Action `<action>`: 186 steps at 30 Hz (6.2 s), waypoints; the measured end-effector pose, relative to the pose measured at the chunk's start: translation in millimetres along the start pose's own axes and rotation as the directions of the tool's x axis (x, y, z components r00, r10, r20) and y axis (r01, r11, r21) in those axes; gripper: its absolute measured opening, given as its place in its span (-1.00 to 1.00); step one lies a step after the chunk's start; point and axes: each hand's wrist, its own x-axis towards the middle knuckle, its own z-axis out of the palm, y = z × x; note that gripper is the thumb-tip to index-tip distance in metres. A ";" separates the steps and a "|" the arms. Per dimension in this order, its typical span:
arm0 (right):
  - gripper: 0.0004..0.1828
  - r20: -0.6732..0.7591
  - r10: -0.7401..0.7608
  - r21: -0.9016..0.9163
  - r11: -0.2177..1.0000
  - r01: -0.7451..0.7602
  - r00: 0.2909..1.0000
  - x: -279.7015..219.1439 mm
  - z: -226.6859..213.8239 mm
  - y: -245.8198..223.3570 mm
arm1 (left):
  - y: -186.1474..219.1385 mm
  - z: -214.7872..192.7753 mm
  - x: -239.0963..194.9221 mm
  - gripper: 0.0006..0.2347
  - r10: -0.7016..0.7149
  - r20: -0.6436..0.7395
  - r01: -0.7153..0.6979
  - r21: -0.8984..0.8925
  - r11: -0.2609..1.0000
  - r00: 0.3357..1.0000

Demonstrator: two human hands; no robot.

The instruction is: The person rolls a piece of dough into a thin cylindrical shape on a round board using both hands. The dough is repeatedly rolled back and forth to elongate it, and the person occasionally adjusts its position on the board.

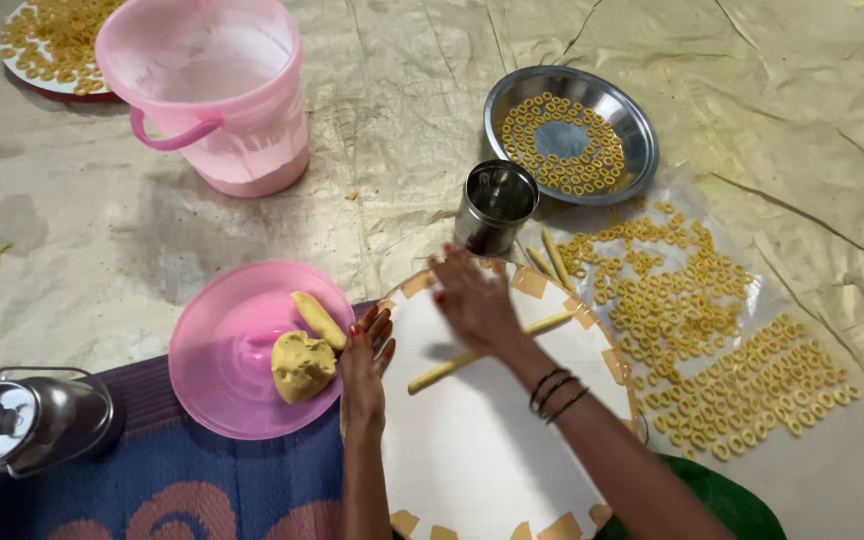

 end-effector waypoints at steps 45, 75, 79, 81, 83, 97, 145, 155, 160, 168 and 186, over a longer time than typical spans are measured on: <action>-0.78 -0.187 -0.102 0.178 0.975 0.136 0.977 -123.2 -35.6 54.8 | 4.4 100.0 -76.9 -0.60 0.254 0.497 -0.546 0.817 0.187 0.830; -0.72 0.160 0.144 0.861 0.464 -0.209 0.977 -126.7 -81.4 68.0 | -0.6 123.4 -76.9 -0.85 0.174 0.409 -0.442 0.776 0.450 0.896; -0.74 -0.065 0.197 0.861 0.506 -0.045 0.978 -127.9 -77.3 88.1 | -1.2 123.9 -79.5 -0.82 0.157 0.444 -0.470 0.803 0.367 0.882; -0.74 -0.140 0.280 0.883 0.470 -0.008 0.950 -130.1 -79.7 102.9 | -2.5 124.4 -79.9 -0.76 0.181 0.509 -0.540 0.785 0.303 0.841; -0.73 -0.220 0.357 0.876 0.482 0.022 0.908 -140.2 -89.3 121.0 | -5.8 124.8 -82.4 -0.72 0.150 0.512 -0.533 0.801 0.272 0.846; -0.80 -0.090 0.791 0.995 0.054 0.078 0.605 -139.2 -71.7 219.0 | -8.7 111.7 -74.5 -0.74 0.254 0.489 -0.539 0.821 0.187 0.834; -0.87 -0.141 0.694 0.935 0.328 -0.135 0.706 -102.6 -5.4 202.5 | 19.1 65.9 -48.4 -0.90 0.478 0.303 -0.438 0.877 0.198 0.824; -0.83 -0.156 0.434 0.579 0.768 -0.274 0.887 -138.5 -39.0 66.0 | 47.9 49.0 -50.0 -0.83 0.350 0.250 -0.322 0.932 0.164 0.903; -0.48 -0.229 0.080 0.131 0.990 -0.051 0.970 -161.0 -33.2 3.2 | 71.9 32.0 -55.4 -0.64 0.313 0.273 -0.365 0.885 0.290 0.910; -0.19 -0.198 0.033 -0.193 0.978 -0.072 0.980 -95.0 15.4 -7.8 | 81.8 25.3 -56.2 -0.63 0.326 0.280 -0.413 0.776 0.477 0.903; -0.24 0.017 -0.040 -0.084 0.996 0.041 0.999 -186.9 -25.2 -28.0 | 89.3 22.8 -56.4 -0.58 0.329 0.229 -0.382 0.749 0.541 0.916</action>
